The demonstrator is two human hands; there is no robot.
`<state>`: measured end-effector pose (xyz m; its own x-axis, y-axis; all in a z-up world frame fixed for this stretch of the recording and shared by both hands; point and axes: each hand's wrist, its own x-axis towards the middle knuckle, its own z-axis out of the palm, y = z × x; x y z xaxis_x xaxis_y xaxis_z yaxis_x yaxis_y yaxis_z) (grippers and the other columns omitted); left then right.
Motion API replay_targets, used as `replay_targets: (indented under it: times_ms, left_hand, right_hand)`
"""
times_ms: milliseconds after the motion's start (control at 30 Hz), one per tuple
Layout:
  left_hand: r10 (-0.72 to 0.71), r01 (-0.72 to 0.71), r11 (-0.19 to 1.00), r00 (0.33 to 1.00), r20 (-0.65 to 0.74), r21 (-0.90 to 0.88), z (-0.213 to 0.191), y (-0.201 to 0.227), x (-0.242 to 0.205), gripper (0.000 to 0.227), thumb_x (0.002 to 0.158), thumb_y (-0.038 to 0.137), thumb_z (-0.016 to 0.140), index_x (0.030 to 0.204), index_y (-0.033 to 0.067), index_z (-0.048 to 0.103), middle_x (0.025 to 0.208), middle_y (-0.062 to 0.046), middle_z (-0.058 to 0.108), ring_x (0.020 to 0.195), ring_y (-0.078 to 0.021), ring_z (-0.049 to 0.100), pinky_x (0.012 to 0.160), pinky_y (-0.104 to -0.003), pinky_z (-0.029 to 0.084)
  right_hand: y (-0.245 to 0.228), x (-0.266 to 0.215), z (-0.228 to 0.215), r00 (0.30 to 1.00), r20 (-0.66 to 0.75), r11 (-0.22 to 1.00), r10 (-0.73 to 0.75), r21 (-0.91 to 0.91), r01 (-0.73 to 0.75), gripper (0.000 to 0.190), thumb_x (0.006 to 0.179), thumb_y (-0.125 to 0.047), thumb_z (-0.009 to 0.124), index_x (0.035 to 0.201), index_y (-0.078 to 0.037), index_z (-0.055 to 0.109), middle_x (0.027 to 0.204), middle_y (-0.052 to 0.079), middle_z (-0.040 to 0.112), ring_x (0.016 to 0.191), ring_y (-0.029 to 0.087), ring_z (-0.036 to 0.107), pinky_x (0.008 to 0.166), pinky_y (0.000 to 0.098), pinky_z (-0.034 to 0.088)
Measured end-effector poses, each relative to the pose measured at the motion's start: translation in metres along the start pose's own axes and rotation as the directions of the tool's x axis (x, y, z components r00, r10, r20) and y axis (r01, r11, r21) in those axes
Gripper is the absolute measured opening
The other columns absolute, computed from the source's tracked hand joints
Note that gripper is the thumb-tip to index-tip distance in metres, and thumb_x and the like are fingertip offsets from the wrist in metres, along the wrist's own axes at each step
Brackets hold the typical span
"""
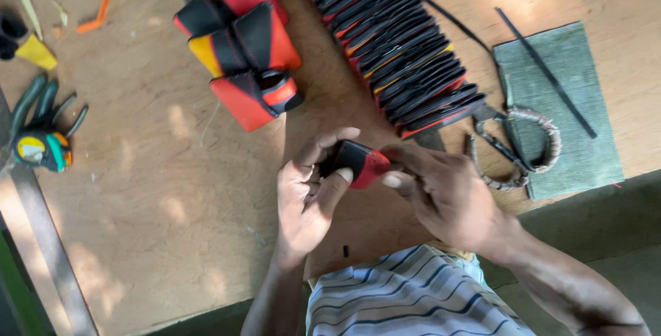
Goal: The person assembles a small red and black pouch by hand, inserting a zipper and threading a black strap through the top. They use scissors to trim the strap and then place the finished pouch on a stack of similar items.
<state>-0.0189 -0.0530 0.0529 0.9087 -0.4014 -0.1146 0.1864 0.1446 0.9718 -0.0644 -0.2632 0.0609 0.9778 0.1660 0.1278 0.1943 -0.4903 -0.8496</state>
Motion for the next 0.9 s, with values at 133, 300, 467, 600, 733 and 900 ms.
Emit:
replay_targets:
  times_ms: [133,300,467,600,733,900]
  left_hand:
    - [0.017,-0.022,0.989,0.999,0.034,0.149,0.038,0.013,0.022,0.020,0.108,0.011,0.063,0.121,-0.0029,0.068,0.092,-0.005,0.066,0.084,-0.0067,0.063,0.077,-0.023,0.051]
    - [-0.074,0.044,0.937,0.995,0.072,0.348,0.085,0.019,0.057,0.034,0.103,0.020,0.063,0.131,0.0019,0.066,0.058,0.001,0.059,0.055,-0.0040,0.051,0.052,-0.022,0.041]
    - [-0.128,0.062,0.956,0.968,0.217,0.287,0.121,0.007,0.075,0.042,0.105,0.025,0.059,0.140,0.0025,0.057,0.061,0.003,0.061,0.061,-0.0011,0.055,0.058,-0.022,0.044]
    - [-0.118,0.053,0.963,0.964,0.240,0.263,0.135,-0.010,0.085,0.040,0.110,0.026,0.055,0.141,0.0010,0.060,0.068,0.004,0.057,0.064,-0.0011,0.049,0.060,-0.022,0.042]
    - [-0.136,0.066,0.959,0.961,0.241,0.277,0.142,-0.020,0.091,0.040,0.110,0.025,0.056,0.140,-0.0006,0.060,0.072,0.004,0.055,0.066,-0.0006,0.048,0.060,-0.023,0.043]
    - [-0.172,0.077,0.927,0.956,0.236,0.366,0.147,-0.019,0.090,0.041,0.107,0.025,0.056,0.139,-0.0004,0.059,0.060,0.004,0.051,0.058,-0.0010,0.044,0.055,-0.024,0.039]
  right_hand:
    - [0.021,-0.017,-0.039,0.962,-0.269,0.985,-0.042,-0.175,-0.006,0.011,0.100,-0.013,0.069,0.106,-0.004,0.066,0.090,0.013,0.073,0.072,0.022,0.072,0.061,0.0330,0.056]
    - [0.050,-0.008,-0.087,0.922,-0.381,0.941,0.071,-0.282,-0.189,0.010,0.103,-0.001,0.064,0.112,-0.001,0.065,0.102,0.015,0.070,0.082,0.025,0.074,0.061,0.0326,0.056]
    - [0.080,0.010,-0.109,0.883,-0.468,0.805,-0.029,-0.535,-0.258,0.027,0.087,0.001,0.076,0.111,0.007,0.064,0.100,0.025,0.065,0.086,0.041,0.064,0.071,0.0486,0.053]
    - [0.120,0.006,-0.113,0.861,-0.481,0.839,0.164,-0.391,-0.379,0.031,0.092,-0.004,0.078,0.119,0.003,0.065,0.104,0.021,0.066,0.091,0.035,0.068,0.075,0.0459,0.054]
    - [0.139,-0.005,-0.116,0.850,-0.489,0.863,0.196,-0.326,-0.387,0.015,0.102,0.001,0.072,0.117,0.000,0.068,0.106,0.019,0.068,0.090,0.032,0.069,0.075,0.0436,0.056]
    - [0.151,-0.008,-0.119,0.900,-0.433,0.880,0.055,-0.405,-0.249,0.011,0.104,-0.004,0.077,0.109,0.000,0.068,0.097,0.016,0.067,0.083,0.029,0.065,0.068,0.0399,0.054]
